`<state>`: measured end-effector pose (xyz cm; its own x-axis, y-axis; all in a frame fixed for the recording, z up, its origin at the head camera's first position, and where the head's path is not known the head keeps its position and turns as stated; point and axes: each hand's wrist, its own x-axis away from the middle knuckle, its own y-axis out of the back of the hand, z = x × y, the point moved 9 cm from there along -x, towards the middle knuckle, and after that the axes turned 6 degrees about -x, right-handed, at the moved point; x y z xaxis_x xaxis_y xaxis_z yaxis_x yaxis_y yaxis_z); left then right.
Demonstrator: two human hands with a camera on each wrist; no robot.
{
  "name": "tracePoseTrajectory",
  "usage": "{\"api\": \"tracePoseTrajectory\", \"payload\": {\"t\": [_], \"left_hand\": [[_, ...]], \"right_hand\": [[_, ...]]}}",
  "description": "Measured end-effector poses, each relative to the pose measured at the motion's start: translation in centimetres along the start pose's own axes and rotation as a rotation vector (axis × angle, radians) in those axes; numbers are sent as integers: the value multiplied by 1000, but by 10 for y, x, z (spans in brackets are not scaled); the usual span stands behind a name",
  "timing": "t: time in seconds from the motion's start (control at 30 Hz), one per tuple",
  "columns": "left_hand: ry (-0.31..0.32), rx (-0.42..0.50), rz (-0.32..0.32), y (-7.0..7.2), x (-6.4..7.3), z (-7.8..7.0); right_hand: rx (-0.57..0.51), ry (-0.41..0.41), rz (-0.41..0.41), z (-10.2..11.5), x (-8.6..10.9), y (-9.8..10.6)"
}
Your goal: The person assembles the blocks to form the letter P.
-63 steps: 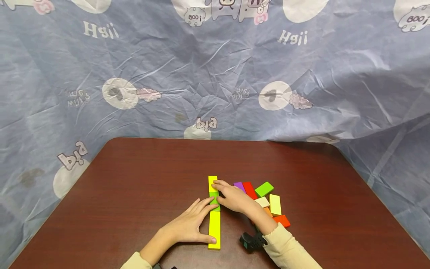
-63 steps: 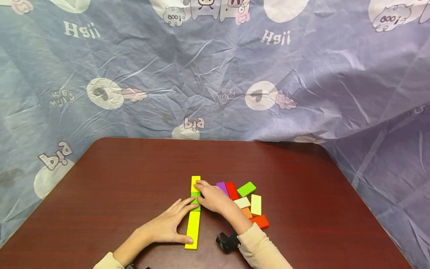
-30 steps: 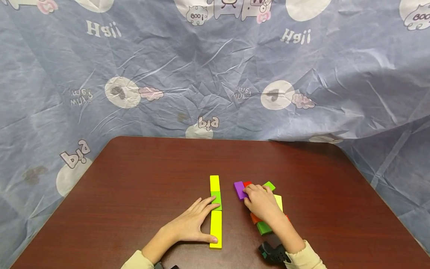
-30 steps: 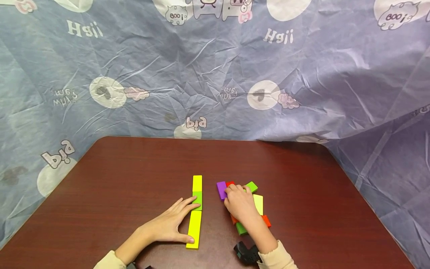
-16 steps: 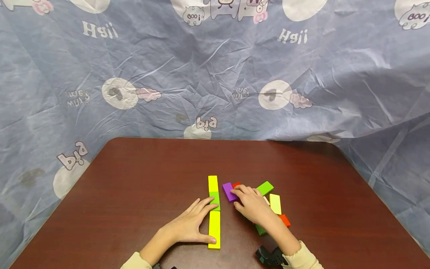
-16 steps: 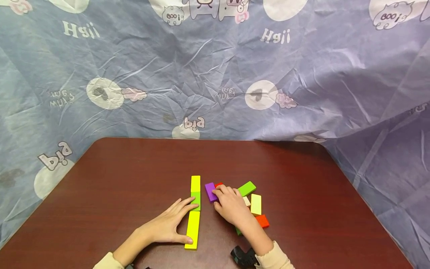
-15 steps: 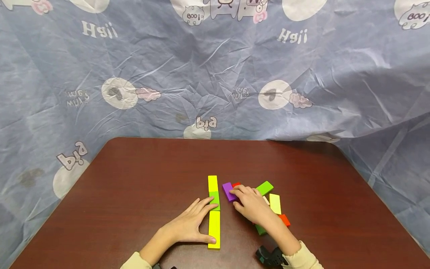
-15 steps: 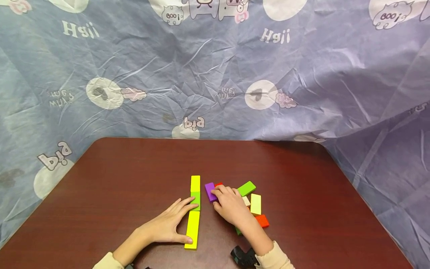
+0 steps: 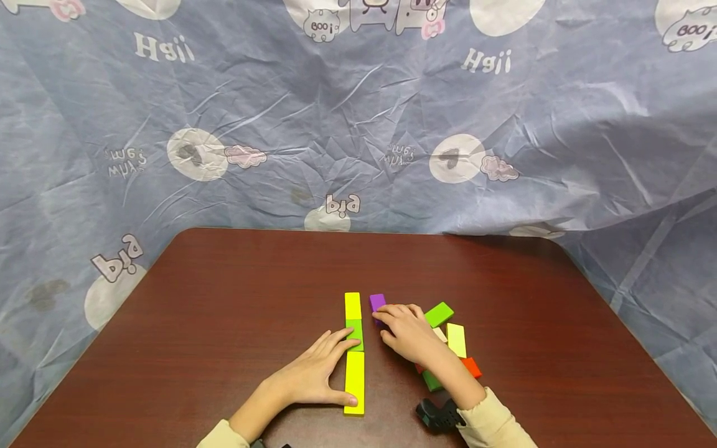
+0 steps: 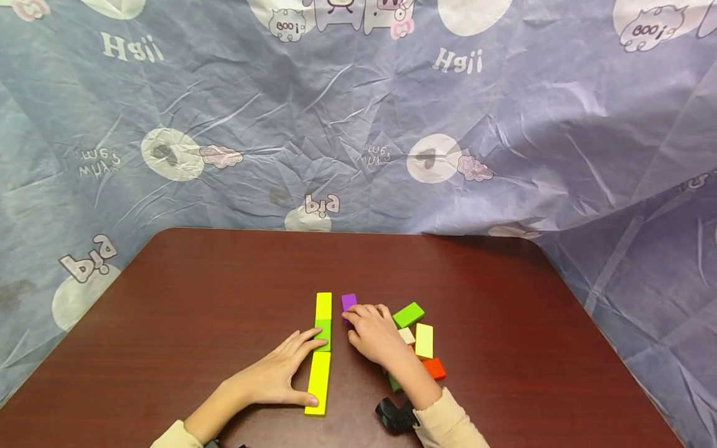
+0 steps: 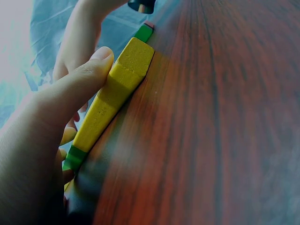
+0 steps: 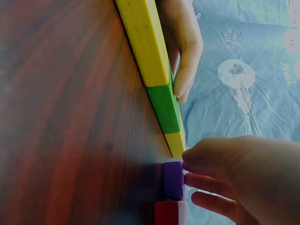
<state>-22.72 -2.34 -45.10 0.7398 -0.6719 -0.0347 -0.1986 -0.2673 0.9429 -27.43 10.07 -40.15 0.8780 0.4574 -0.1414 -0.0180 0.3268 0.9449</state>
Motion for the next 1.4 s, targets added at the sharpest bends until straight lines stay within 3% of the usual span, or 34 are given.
{"api": "tracePoseTrajectory", "payload": {"t": [0.3,0.67,1.0,1.23,1.4], "left_hand": [[-6,-3,-6,0,-1,0],[-10,21,-19,4,1,2],[-29,31,-27,5,-1,-1],[-84,6,-54,7,-3,-6],[-67,2,-38,4,-1,-5]], "right_hand": [[18,-119,56,-18,-25,-1],[-7,-173,113,-23,-64,-5],[-47,-138,97,-15,-89,-14],[-119,-123,116,-9,-94,-23],[-157,-89,123,-2,-92,-27]]}}
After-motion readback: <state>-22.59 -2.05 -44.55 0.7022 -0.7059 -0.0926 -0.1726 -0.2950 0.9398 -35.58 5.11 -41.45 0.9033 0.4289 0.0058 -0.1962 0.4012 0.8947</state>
